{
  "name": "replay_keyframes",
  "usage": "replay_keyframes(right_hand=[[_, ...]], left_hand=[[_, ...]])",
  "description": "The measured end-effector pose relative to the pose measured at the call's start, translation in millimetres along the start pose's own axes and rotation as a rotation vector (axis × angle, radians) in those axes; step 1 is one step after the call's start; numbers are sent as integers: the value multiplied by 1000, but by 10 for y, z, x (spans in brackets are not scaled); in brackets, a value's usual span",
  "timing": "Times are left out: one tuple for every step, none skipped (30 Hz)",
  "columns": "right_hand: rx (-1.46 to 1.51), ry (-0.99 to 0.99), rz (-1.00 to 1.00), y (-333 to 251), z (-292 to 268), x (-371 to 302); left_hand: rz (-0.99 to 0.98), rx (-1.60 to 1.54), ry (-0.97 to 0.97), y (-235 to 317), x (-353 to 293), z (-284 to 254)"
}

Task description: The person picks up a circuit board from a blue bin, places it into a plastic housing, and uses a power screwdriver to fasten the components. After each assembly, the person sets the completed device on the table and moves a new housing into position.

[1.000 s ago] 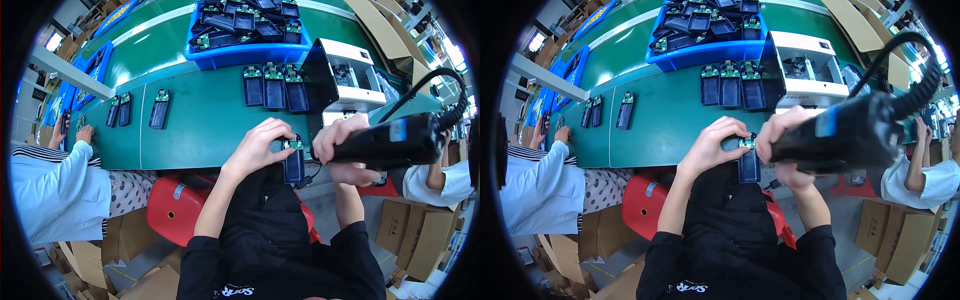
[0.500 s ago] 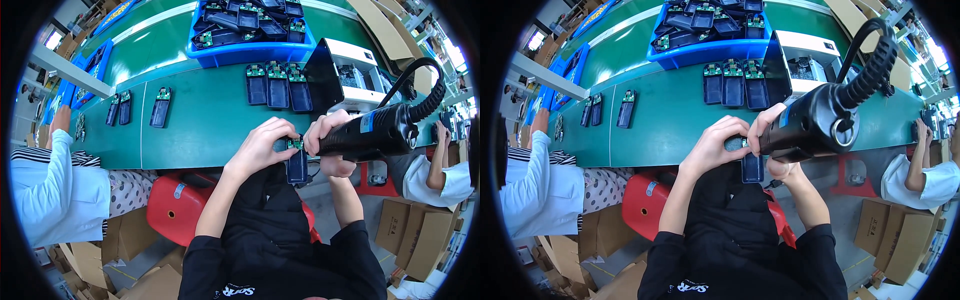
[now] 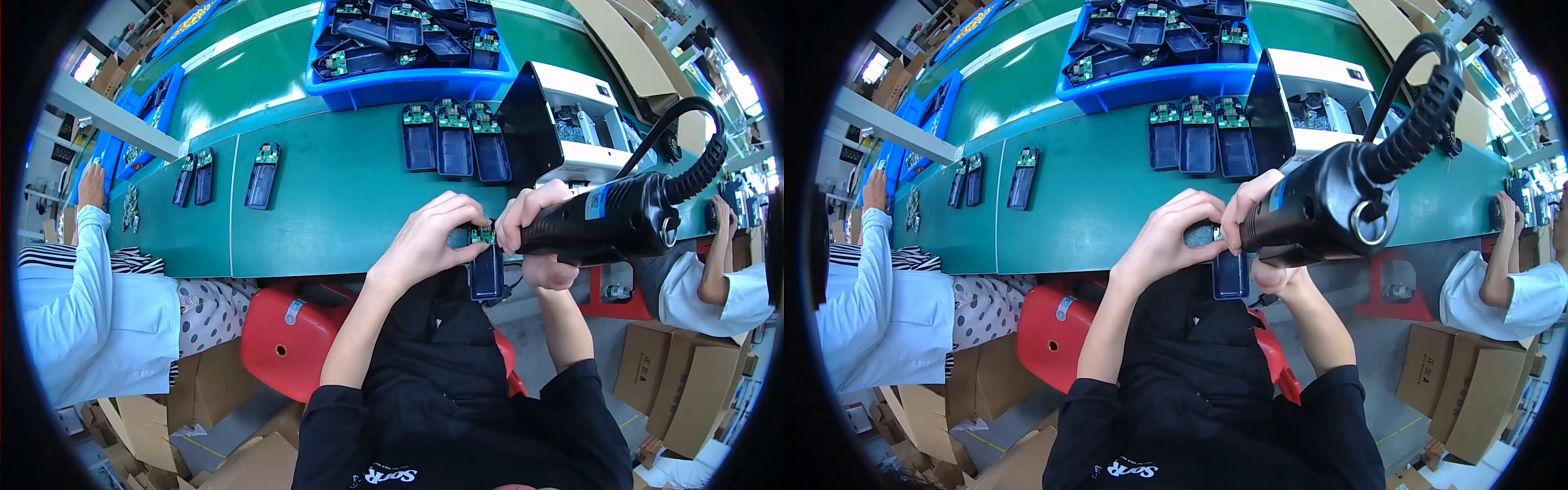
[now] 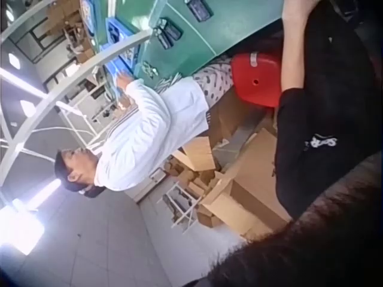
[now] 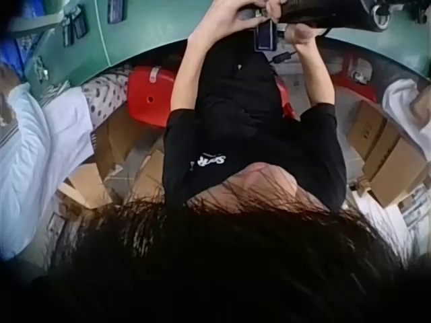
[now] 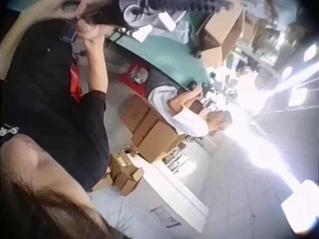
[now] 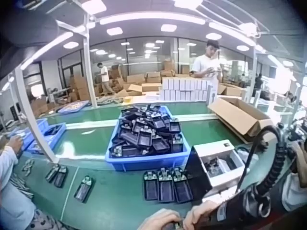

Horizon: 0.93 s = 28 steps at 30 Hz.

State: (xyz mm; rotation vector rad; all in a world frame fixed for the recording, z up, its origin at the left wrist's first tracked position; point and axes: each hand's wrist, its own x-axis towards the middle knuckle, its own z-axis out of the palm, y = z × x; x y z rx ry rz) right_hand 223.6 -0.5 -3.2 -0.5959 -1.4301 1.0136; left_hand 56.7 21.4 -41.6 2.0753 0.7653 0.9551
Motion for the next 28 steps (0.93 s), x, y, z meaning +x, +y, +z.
replay_keyframes(right_hand=[[1,0,-1,3,1,8],[5,-6,4,8,7,13],[9,-12,11,18,16,15],[14,-17,18,32,28,15],[17,-15,21,51,43,13],[16,-11,25,43,31,15],[12,-4,29,34,17,16],[5,5,32,22,-3,18],[-12,18,23,10,-27,20],[-19,-23,79,5,-51,20],[-41,-47,132,6,-119,10],[-65,27,89,113,-131,-107],[120,109,17,-14,-4,-23],[359,18,522,-4,-103,-168],[-43,9,38,222,-160,-123],[-136,-2,-107,243,-129,-45],[6,40,-36,117,-10,-2],[-71,57,-87,78,4,16],[-130,64,-160,114,-17,36],[-167,52,-227,178,0,56],[-215,82,-249,102,-18,39],[-189,87,-229,33,-38,22],[-144,76,-208,-16,-5,20],[-173,88,-233,-22,-17,9],[-185,101,-225,-22,-31,5],[-193,113,-217,-31,-32,6],[-198,124,-208,-39,-38,-12],[-156,154,-238,-128,6,-13]], left_hand=[[-6,3,0,6,5,-9],[-13,5,-1,7,3,-17],[-15,6,-1,3,-5,-26],[-16,13,2,-6,-19,-38],[-18,19,4,-19,-36,-52],[-8,22,5,-17,-22,-50],[3,19,-1,-19,-6,-46],[9,24,-2,-25,13,-39],[21,27,-6,-25,42,-32],[40,26,-12,-9,87,-27],[29,53,-18,25,136,-31],[36,66,-36,76,161,-39],[-46,13,-34,23,119,-4],[-123,-40,-43,-92,26,27],[-156,125,-93,-260,-58,82],[-343,67,-138,-216,-68,37],[-371,-42,-66,-263,-140,12],[-257,63,-36,-237,-160,-22],[-209,100,-27,-267,-153,-3],[-180,147,3,-296,-185,-21],[-209,147,-5,-254,-156,13],[-242,153,-8,-221,-116,38],[-208,149,-15,-182,-113,27],[-222,106,-29,-123,-61,49],[-239,64,-41,-73,-19,68],[-259,26,-53,-39,4,61],[-228,39,-51,-45,12,67],[-203,55,-41,-38,19,59]])
